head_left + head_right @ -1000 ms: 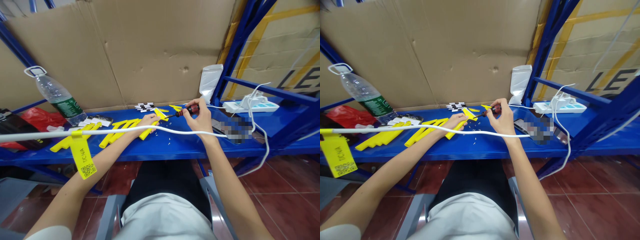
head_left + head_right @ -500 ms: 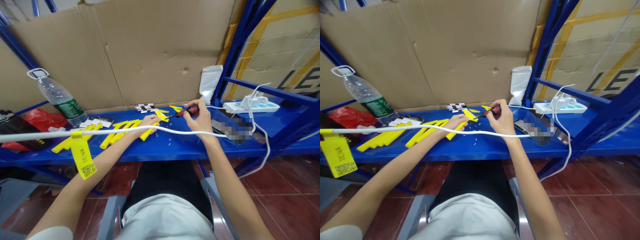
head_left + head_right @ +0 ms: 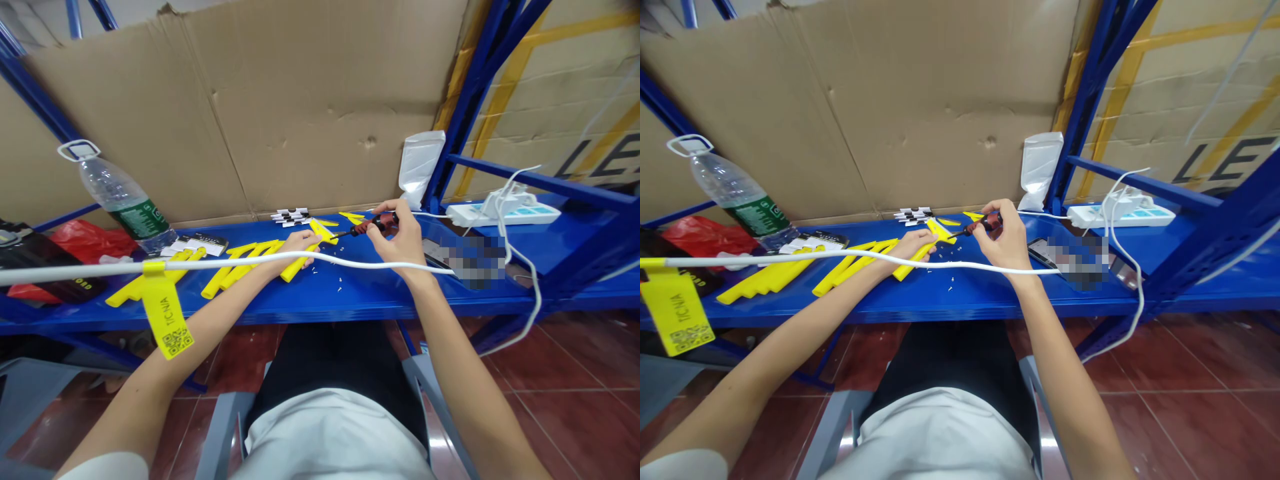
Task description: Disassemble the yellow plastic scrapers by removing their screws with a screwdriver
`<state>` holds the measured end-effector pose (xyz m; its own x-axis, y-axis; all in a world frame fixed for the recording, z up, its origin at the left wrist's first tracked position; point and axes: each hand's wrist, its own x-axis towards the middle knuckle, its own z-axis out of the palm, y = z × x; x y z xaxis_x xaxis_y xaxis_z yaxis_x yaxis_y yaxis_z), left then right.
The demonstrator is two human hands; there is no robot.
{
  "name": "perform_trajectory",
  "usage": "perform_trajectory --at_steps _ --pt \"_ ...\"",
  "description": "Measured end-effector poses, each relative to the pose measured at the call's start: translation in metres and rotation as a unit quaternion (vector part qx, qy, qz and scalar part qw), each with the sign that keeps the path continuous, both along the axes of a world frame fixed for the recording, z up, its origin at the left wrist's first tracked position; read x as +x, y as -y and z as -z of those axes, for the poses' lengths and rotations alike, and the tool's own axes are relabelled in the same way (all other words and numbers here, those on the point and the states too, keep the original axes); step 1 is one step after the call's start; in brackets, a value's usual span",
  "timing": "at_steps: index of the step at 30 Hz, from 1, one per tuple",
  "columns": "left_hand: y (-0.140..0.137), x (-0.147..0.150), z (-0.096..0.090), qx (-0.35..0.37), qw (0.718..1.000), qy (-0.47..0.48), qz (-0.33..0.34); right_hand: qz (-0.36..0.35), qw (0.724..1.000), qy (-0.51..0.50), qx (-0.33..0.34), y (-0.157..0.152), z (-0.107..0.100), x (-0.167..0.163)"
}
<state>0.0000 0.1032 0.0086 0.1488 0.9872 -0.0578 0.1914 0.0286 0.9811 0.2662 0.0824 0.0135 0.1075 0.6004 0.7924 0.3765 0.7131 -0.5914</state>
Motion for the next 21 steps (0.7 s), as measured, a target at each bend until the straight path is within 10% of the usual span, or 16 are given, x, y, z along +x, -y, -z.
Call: perform_trajectory --at_steps 21 --pt "-0.0043 -0.0062 0.0072 0.013 1.0 0.008 0.026 -0.009 1.0 -0.003 -0.012 -0.0018 0.0016 0.0001"
